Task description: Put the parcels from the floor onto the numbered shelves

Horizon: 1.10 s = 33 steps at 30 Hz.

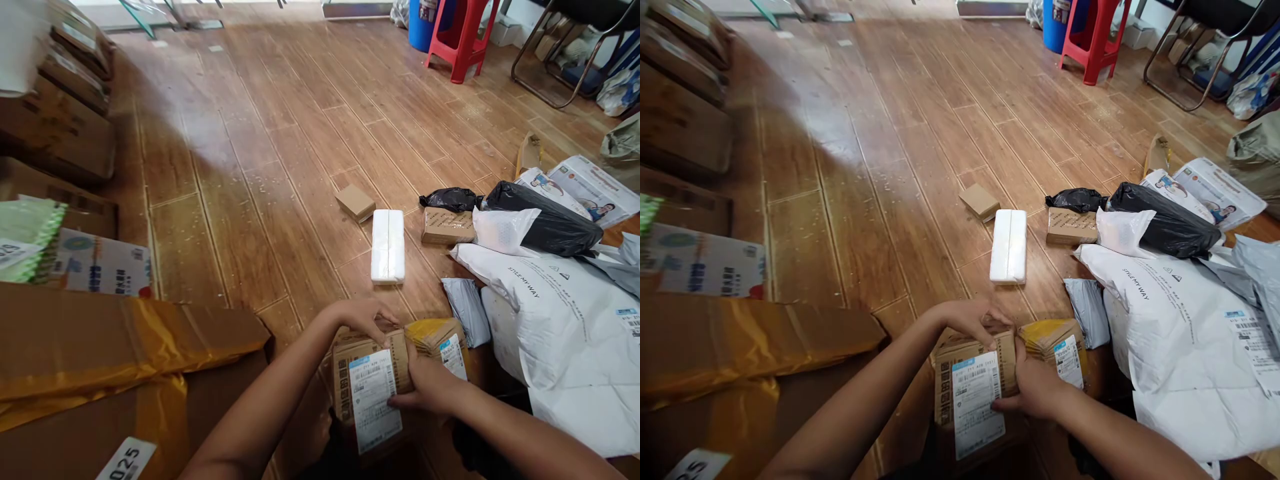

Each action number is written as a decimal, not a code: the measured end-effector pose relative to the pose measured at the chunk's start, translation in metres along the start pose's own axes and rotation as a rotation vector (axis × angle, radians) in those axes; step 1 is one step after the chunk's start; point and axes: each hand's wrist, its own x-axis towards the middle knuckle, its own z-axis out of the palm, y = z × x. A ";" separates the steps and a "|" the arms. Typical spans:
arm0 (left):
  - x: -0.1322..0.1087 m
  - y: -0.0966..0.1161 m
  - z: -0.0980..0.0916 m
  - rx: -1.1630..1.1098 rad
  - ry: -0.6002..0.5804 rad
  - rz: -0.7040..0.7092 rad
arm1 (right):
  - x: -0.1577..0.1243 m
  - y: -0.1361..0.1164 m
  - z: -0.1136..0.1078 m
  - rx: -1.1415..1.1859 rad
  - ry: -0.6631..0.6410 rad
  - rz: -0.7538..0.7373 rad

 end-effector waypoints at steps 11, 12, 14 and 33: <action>0.108 -0.020 -0.153 0.256 1.172 -0.115 | 0.156 0.094 -0.174 -0.226 0.769 0.387; 0.111 -0.024 -0.165 0.347 1.141 -0.142 | 0.173 0.106 -0.190 -0.313 0.742 0.391; 0.113 -0.034 -0.184 0.575 1.006 -0.214 | 0.193 0.130 -0.206 -0.418 0.684 0.401; 0.065 -0.080 -0.210 1.066 0.801 -0.127 | 0.177 0.074 -0.126 -0.767 0.149 0.033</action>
